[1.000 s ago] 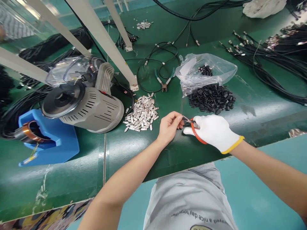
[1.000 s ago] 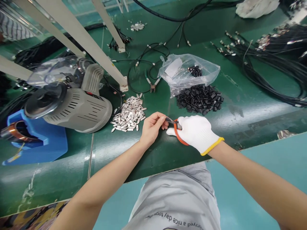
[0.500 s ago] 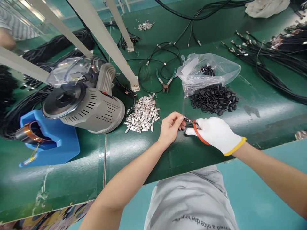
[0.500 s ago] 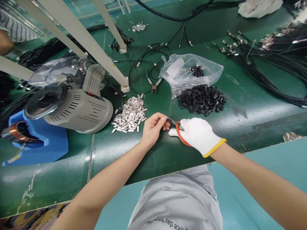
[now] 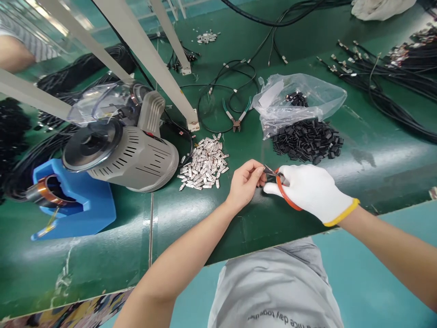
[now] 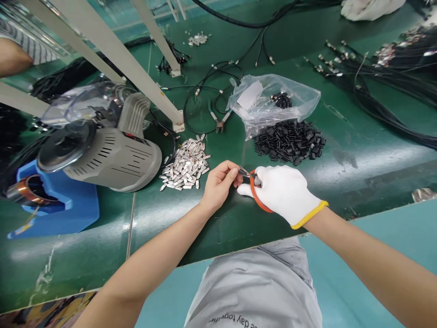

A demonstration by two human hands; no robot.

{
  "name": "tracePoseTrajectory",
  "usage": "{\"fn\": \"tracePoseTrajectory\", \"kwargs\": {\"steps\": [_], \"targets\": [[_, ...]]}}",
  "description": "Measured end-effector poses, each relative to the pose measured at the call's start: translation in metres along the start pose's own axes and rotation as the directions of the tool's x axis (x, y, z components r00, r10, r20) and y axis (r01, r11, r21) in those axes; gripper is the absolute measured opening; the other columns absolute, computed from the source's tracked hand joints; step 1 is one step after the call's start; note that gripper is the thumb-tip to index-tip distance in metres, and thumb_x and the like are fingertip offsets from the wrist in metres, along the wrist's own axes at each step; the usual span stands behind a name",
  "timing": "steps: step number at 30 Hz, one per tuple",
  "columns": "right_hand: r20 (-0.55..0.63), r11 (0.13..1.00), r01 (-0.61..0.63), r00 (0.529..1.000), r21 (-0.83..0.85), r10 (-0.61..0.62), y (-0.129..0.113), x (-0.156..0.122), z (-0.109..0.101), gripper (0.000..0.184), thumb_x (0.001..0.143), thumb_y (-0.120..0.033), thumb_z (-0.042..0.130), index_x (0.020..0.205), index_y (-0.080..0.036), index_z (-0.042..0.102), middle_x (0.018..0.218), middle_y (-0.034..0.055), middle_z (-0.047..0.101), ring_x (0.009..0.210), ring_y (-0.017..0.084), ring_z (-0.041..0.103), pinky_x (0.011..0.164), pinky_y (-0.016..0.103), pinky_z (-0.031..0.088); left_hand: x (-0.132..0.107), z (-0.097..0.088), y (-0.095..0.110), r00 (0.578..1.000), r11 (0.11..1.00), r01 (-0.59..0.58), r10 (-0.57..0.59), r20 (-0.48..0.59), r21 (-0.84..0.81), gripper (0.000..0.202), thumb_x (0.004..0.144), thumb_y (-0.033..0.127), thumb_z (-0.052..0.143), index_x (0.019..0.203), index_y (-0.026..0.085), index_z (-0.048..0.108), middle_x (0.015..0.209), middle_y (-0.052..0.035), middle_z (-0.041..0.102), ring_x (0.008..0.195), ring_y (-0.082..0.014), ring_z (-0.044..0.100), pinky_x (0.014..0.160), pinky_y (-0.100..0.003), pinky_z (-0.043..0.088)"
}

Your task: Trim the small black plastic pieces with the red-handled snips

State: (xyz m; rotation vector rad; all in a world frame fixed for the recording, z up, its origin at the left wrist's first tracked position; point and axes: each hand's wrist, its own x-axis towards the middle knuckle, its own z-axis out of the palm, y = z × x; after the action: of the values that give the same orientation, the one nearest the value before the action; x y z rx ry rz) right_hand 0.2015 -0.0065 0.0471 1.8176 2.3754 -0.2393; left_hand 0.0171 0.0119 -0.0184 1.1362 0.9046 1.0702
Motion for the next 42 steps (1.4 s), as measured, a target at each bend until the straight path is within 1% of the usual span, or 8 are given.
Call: {"fn": "tracePoseTrajectory", "kwargs": {"steps": [3,10,15,21,25,29,33,42], "targets": [[-0.001,0.999,0.004,1.0,-0.038,-0.004,-0.001,0.0,0.0,0.069,0.094,-0.084,0.033,0.083,-0.022,0.061,0.069,0.0071,0.066,0.067,0.024,0.064,0.061,0.033,0.023,0.0,0.0,0.0,1.0,1.0,-0.005,0.005,-0.002,0.002,0.034,0.096,0.05,0.067,0.09,0.016,0.065,0.07,0.0017,0.064,0.059,-0.0072,0.056,0.06,-0.022,0.044],[0.001,0.992,0.022,1.0,-0.123,-0.022,0.005,-0.001,0.011,0.071,0.098,-0.08,0.025,0.084,-0.021,0.061,0.069,0.0103,0.067,0.067,0.026,0.065,0.061,0.034,0.018,-0.001,0.001,-0.001,1.0,1.0,-0.023,0.023,0.01,0.005,0.033,0.096,0.047,0.068,0.088,0.016,0.065,0.072,0.0009,0.066,0.061,-0.0074,0.059,0.06,-0.022,0.045],[0.017,0.993,0.045,0.999,-0.107,-0.044,0.004,-0.001,0.01,0.07,0.1,-0.077,0.026,0.086,-0.019,0.062,0.072,0.012,0.069,0.071,0.026,0.066,0.062,0.034,0.019,0.0,0.001,-0.001,1.0,1.0,-0.025,0.025,0.003,-0.003,0.033,0.096,0.048,0.068,0.09,0.016,0.065,0.071,0.0011,0.066,0.06,-0.0073,0.058,0.06,-0.022,0.045],[0.003,1.0,-0.008,1.0,-0.01,0.008,0.004,-0.003,0.005,0.068,0.096,-0.082,0.032,0.087,-0.022,0.063,0.074,0.0082,0.07,0.07,0.024,0.065,0.063,0.033,0.023,-0.001,0.002,-0.001,0.999,0.999,-0.029,0.029,-0.017,-0.025,0.035,0.095,0.051,0.068,0.088,0.017,0.063,0.07,0.0015,0.065,0.06,-0.0077,0.057,0.06,-0.022,0.045],[-0.02,0.998,-0.034,0.999,-0.045,0.033,0.009,-0.009,0.004,0.068,0.094,-0.083,0.034,0.092,-0.022,0.064,0.076,0.008,0.07,0.069,0.024,0.065,0.062,0.032,0.024,0.0,0.001,-0.005,0.998,0.997,-0.047,0.044,-0.054,-0.06,0.035,0.095,0.051,0.069,0.088,0.017,0.061,0.07,0.0016,0.066,0.058,-0.0078,0.058,0.058,-0.022,0.044],[-0.004,0.997,-0.017,1.0,-0.076,0.017,0.014,-0.013,0.002,0.069,0.094,-0.082,0.033,0.095,-0.022,0.065,0.077,0.0095,0.07,0.072,0.026,0.066,0.063,0.033,0.025,0.001,0.001,-0.006,0.999,0.999,-0.04,0.039,-0.03,-0.025,0.037,0.095,0.052,0.068,0.086,0.017,0.061,0.069,0.0016,0.065,0.058,-0.0073,0.057,0.058,-0.022,0.043],[0.017,0.997,-0.002,1.0,-0.071,0.003,0.01,-0.012,0.0,0.071,0.094,-0.082,0.031,0.099,-0.021,0.067,0.08,0.0111,0.072,0.076,0.027,0.067,0.064,0.033,0.026,0.0,0.003,-0.004,0.998,0.998,-0.056,0.056,0.001,-0.021,0.034,0.097,0.049,0.067,0.086,0.017,0.061,0.07,0.0019,0.064,0.059,-0.007,0.056,0.058,-0.022,0.044],[0.01,0.997,0.034,0.999,-0.068,-0.033,0.01,-0.011,0.002,0.069,0.094,-0.083,0.032,0.094,-0.022,0.065,0.08,0.0105,0.071,0.075,0.027,0.067,0.064,0.033,0.025,0.0,0.003,-0.005,0.998,0.998,-0.065,0.065,0.008,-0.001,0.032,0.096,0.049,0.067,0.092,0.017,0.066,0.072,0.0017,0.064,0.06,-0.0073,0.057,0.059,-0.022,0.046]]}}
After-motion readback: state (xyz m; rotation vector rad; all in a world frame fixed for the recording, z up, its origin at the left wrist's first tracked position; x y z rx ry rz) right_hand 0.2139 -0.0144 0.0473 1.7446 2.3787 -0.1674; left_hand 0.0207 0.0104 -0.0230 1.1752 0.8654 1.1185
